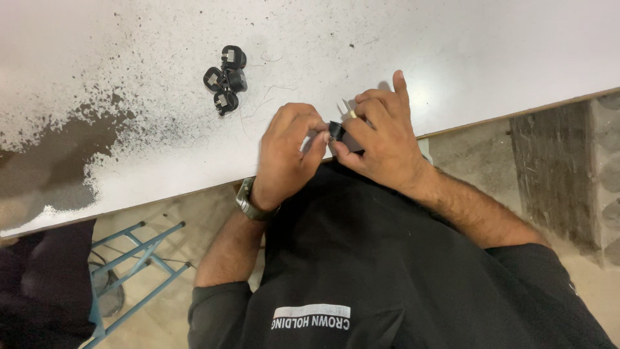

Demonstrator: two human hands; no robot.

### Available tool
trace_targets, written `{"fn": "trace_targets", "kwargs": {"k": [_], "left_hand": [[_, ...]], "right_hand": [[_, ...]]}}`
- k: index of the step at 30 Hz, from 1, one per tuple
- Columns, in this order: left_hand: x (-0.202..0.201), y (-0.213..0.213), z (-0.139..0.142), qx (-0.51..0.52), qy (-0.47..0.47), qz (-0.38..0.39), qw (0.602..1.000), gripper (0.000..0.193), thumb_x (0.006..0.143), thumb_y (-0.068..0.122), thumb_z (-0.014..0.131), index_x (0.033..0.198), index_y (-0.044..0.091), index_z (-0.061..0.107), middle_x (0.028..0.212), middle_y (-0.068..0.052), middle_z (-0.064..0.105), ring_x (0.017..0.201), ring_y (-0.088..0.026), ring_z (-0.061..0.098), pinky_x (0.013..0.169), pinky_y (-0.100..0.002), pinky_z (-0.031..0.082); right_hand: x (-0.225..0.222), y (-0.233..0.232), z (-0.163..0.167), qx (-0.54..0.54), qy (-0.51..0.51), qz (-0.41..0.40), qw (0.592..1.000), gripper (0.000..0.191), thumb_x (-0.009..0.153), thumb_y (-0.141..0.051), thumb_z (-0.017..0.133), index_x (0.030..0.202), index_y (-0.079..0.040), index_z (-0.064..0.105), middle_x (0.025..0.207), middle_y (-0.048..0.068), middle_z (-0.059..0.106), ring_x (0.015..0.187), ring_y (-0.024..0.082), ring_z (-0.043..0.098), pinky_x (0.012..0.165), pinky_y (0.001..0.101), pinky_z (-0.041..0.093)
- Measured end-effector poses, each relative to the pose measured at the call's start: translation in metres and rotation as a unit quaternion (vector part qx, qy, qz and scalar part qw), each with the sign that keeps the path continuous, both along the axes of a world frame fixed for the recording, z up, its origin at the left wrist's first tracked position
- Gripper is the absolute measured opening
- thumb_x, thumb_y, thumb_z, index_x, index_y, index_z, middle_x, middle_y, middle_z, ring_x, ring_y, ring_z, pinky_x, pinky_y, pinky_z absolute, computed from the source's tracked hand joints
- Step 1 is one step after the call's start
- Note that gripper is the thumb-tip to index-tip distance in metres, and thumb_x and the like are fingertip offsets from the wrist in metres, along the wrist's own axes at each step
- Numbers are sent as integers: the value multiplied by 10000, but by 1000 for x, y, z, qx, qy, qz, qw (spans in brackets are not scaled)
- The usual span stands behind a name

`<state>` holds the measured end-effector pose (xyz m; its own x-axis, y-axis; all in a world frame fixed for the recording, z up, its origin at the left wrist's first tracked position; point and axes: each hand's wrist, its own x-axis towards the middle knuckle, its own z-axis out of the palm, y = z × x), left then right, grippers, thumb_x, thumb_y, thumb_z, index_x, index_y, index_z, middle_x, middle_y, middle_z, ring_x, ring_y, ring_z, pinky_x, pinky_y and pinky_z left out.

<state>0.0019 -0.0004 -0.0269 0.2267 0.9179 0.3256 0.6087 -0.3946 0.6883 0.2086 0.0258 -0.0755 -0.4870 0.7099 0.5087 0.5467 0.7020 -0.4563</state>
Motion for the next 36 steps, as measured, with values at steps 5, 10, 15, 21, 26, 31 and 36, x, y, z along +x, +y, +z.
{"fn": "trace_targets", "kwargs": {"k": [5,10,15,21,26,31,36], "left_hand": [[-8,-1,-2,-38,-41,26,998,160,926,-33,730,1027,42,629,1037,-79,665,854,-201,685,749,-312,575],[-10,0,-2,-47,-60,21,997,163,937,-28,733,1042,46,631,1056,-72,665,859,-185,706,747,-294,599],[-6,0,4,-17,-38,-16,999,156,930,-12,747,1032,58,652,1094,-77,657,905,-203,717,768,-295,618],[-2,5,3,-51,-37,8,998,152,907,-6,755,1011,47,659,1056,-58,667,830,-163,707,694,-285,583],[-8,3,-2,-54,-59,32,996,152,920,-28,736,1008,57,646,1039,-54,677,780,-144,683,685,-271,572],[-12,-3,-5,-64,-49,40,996,155,910,-21,735,998,61,637,1004,-46,677,721,-128,658,643,-270,545],[-4,-8,-9,-102,-16,86,991,136,853,18,758,929,72,659,818,-33,657,560,-138,546,522,-308,461]], "right_hand": [[2,-1,-1,-14,-2,0,1000,299,822,-223,890,976,-53,698,1043,107,549,1212,322,554,1249,715,160],[1,0,-1,-11,2,3,1000,296,816,-217,892,976,-55,702,1042,104,539,1214,324,545,1250,722,158],[2,-1,0,-14,-8,6,1000,314,843,-245,901,962,-47,688,1050,109,531,1208,333,535,1250,727,162],[1,-1,-2,-14,-21,4,1000,295,834,-239,889,950,-58,686,1065,108,538,1228,315,533,1252,730,149],[1,-1,-1,-19,-14,5,1000,300,824,-238,889,966,-59,693,1048,99,529,1215,323,529,1243,732,157],[0,-1,3,-30,-7,3,1000,307,812,-239,890,969,-65,692,1053,98,531,1210,326,527,1242,732,170],[3,0,7,-17,-13,-4,1000,341,842,-244,901,1066,-60,721,1120,106,562,1256,336,512,1252,690,156]]}}
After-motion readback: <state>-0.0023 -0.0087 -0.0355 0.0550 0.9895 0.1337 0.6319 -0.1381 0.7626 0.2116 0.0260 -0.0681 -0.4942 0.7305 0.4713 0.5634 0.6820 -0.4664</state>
